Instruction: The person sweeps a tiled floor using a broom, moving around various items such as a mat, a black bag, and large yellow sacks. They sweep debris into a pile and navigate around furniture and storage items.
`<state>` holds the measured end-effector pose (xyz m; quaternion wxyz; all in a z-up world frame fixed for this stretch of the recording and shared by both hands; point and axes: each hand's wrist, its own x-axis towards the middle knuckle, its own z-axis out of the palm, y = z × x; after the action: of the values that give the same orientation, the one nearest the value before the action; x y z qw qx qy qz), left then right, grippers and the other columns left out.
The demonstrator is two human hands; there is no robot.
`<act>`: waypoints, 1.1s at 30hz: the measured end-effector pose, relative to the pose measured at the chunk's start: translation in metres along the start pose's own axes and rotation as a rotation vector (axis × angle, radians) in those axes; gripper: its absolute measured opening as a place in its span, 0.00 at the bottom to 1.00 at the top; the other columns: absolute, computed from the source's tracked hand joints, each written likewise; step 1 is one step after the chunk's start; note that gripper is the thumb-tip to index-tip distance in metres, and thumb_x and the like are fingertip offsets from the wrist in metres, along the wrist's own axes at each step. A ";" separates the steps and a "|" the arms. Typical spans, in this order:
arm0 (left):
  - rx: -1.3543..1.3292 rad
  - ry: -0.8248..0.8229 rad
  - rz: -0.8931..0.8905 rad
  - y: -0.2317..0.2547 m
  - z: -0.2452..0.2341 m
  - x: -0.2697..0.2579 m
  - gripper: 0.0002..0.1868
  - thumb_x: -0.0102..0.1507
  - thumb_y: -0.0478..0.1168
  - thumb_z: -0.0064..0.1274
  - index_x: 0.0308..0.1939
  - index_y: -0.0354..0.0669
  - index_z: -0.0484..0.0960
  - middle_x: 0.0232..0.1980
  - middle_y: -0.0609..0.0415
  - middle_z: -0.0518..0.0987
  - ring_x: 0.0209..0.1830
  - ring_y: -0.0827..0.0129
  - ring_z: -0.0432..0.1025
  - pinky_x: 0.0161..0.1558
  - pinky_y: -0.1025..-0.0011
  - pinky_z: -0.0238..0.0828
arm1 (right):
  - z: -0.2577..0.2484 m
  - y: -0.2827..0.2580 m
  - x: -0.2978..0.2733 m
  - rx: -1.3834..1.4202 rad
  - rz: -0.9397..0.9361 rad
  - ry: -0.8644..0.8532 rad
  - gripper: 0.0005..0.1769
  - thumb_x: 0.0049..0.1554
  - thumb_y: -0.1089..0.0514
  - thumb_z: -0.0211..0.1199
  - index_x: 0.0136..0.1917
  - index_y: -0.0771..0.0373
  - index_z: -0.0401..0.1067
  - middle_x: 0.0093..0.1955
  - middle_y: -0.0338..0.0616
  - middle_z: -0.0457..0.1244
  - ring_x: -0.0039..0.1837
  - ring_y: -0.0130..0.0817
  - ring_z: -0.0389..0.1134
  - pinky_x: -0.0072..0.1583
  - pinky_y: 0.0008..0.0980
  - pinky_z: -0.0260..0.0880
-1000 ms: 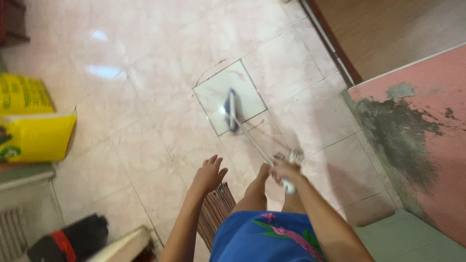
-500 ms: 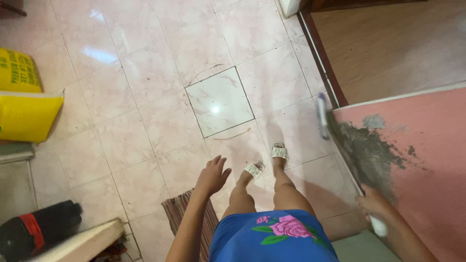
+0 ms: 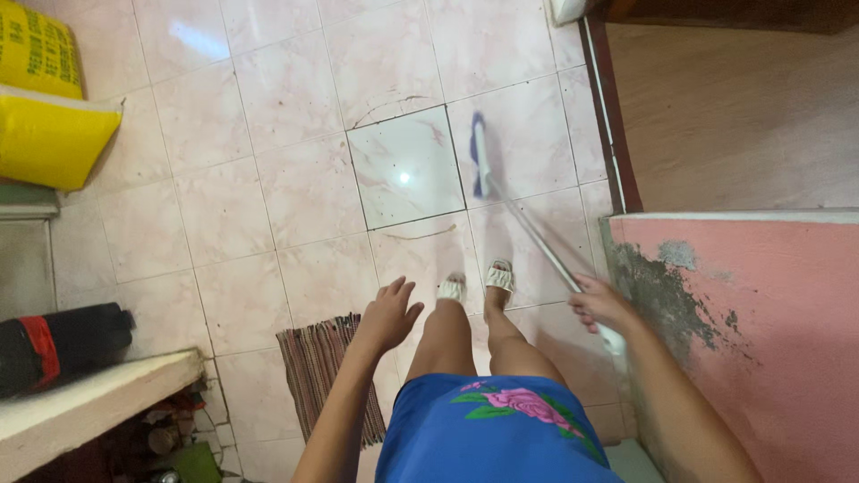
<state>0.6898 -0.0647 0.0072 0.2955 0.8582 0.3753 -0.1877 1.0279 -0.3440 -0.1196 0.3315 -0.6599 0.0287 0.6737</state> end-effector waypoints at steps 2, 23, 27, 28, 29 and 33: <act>-0.006 0.023 0.003 -0.001 -0.001 0.005 0.29 0.66 0.52 0.50 0.66 0.40 0.71 0.74 0.42 0.66 0.72 0.46 0.61 0.63 0.51 0.66 | -0.010 -0.011 -0.033 -0.040 -0.080 0.054 0.42 0.56 0.66 0.56 0.81 0.49 0.52 0.27 0.38 0.53 0.23 0.29 0.51 0.25 0.34 0.54; -0.098 0.003 0.001 -0.024 -0.091 0.129 0.28 0.66 0.51 0.50 0.66 0.40 0.71 0.74 0.42 0.66 0.71 0.45 0.62 0.63 0.50 0.66 | 0.020 -0.099 0.066 -0.104 0.027 0.238 0.38 0.54 0.68 0.56 0.77 0.60 0.54 0.27 0.43 0.57 0.25 0.32 0.56 0.27 0.36 0.60; -0.029 -0.028 0.049 -0.026 -0.122 0.173 0.28 0.66 0.51 0.51 0.66 0.40 0.71 0.74 0.43 0.66 0.71 0.47 0.62 0.62 0.47 0.65 | -0.003 -0.138 -0.009 -0.126 0.068 0.301 0.36 0.59 0.66 0.55 0.80 0.57 0.57 0.27 0.41 0.58 0.24 0.28 0.54 0.25 0.31 0.57; -0.033 -0.020 0.063 -0.027 -0.129 0.183 0.28 0.66 0.51 0.50 0.66 0.41 0.71 0.74 0.43 0.66 0.71 0.47 0.62 0.62 0.48 0.65 | -0.007 -0.137 -0.026 -0.075 0.083 0.312 0.35 0.59 0.66 0.55 0.79 0.58 0.58 0.27 0.41 0.57 0.24 0.29 0.53 0.25 0.31 0.56; -0.037 -0.012 0.077 -0.027 -0.136 0.191 0.28 0.66 0.51 0.50 0.66 0.41 0.71 0.74 0.42 0.66 0.71 0.47 0.62 0.63 0.49 0.66 | -0.015 -0.136 -0.038 -0.141 0.146 0.362 0.36 0.61 0.64 0.57 0.80 0.54 0.55 0.28 0.42 0.58 0.25 0.30 0.54 0.26 0.33 0.58; -0.035 -0.013 0.090 -0.027 -0.156 0.218 0.28 0.66 0.51 0.50 0.66 0.42 0.71 0.74 0.44 0.66 0.71 0.48 0.62 0.62 0.47 0.65 | -0.049 -0.115 -0.031 -0.286 0.251 0.502 0.43 0.57 0.70 0.58 0.83 0.51 0.51 0.30 0.49 0.60 0.27 0.35 0.58 0.28 0.39 0.63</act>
<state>0.8262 0.1675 -0.0030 0.3212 0.8676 0.3378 -0.1734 1.1236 -0.2908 -0.0518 0.1321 -0.8369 0.0962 0.5225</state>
